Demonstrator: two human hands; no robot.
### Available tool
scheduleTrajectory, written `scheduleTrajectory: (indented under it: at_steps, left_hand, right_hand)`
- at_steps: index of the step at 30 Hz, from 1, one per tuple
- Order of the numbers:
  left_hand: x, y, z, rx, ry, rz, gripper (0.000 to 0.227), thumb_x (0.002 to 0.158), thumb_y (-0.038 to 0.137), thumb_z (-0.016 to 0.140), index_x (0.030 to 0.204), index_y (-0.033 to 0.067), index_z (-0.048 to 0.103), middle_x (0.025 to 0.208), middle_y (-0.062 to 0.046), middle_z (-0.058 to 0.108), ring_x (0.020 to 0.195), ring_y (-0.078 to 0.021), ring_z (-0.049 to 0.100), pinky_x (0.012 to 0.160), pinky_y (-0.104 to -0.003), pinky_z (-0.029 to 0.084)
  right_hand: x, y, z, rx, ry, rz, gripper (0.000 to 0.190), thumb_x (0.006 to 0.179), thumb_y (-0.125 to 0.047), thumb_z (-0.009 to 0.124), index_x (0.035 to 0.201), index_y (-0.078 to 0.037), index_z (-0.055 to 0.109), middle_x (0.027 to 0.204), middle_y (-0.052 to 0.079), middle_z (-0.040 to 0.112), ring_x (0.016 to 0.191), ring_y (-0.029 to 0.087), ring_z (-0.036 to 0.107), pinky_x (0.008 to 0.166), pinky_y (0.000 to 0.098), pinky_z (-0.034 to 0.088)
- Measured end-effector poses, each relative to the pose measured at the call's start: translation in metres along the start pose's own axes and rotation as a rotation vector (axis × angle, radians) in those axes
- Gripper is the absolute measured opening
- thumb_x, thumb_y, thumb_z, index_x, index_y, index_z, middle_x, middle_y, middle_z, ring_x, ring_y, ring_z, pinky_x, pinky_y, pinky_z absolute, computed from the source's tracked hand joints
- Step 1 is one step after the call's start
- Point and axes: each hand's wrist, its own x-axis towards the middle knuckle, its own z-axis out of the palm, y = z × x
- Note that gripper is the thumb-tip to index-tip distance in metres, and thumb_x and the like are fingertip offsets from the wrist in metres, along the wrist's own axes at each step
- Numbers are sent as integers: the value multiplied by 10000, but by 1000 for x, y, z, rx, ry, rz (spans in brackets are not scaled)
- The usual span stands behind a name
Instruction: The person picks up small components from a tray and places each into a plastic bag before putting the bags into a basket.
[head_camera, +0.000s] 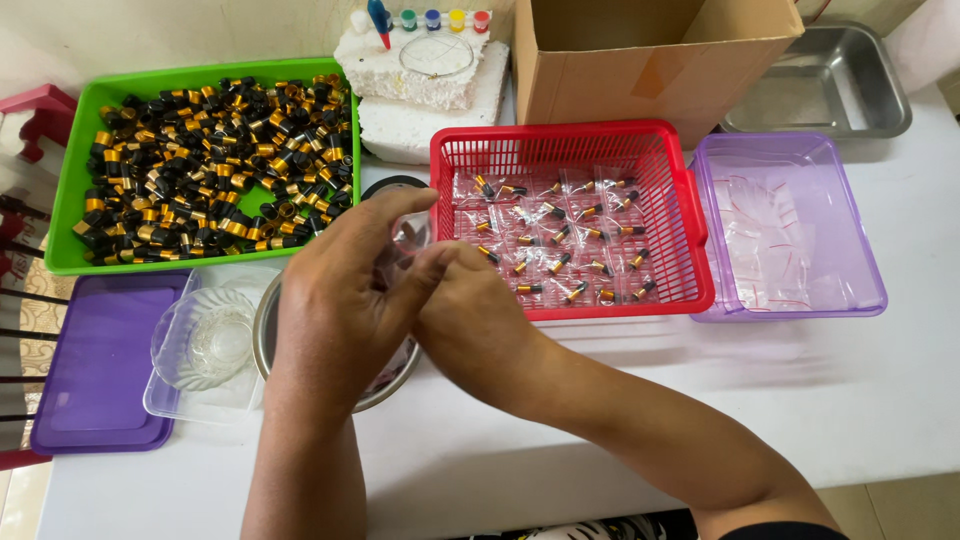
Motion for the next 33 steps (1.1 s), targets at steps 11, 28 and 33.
scheduleTrajectory:
  at_steps: [11,28,33]
  left_hand:
    - [13,16,41,83,-2,65,323,972,300,733,1175,53,683,999,-91,744,787,-254,676,736,-363,516]
    - [27,2,98,42,-77,163,345,971,329,741,1210,103,635,967,-65,754,807,-275,717,604,-405,496]
    - [25,2,99,3,-90,171,334,975,290,737,1226,92,641,989,-68,756,838,-271,718,652,-394,506]
  right_hand:
    - [-43,106,-116,957,260,721,163,958,-57,734,1068,-66,613,900,39,665,745,66,605,592,179,465]
    - [-42,112,-119,960,71,547,116,942,-101,695,1040,-51,658,1036,81,656,954,168,622,817,263,537]
    - [-44,111,-118,947,64,498,106,934,-65,697,1031,-57,657,1049,103,657,954,177,628,797,254,540]
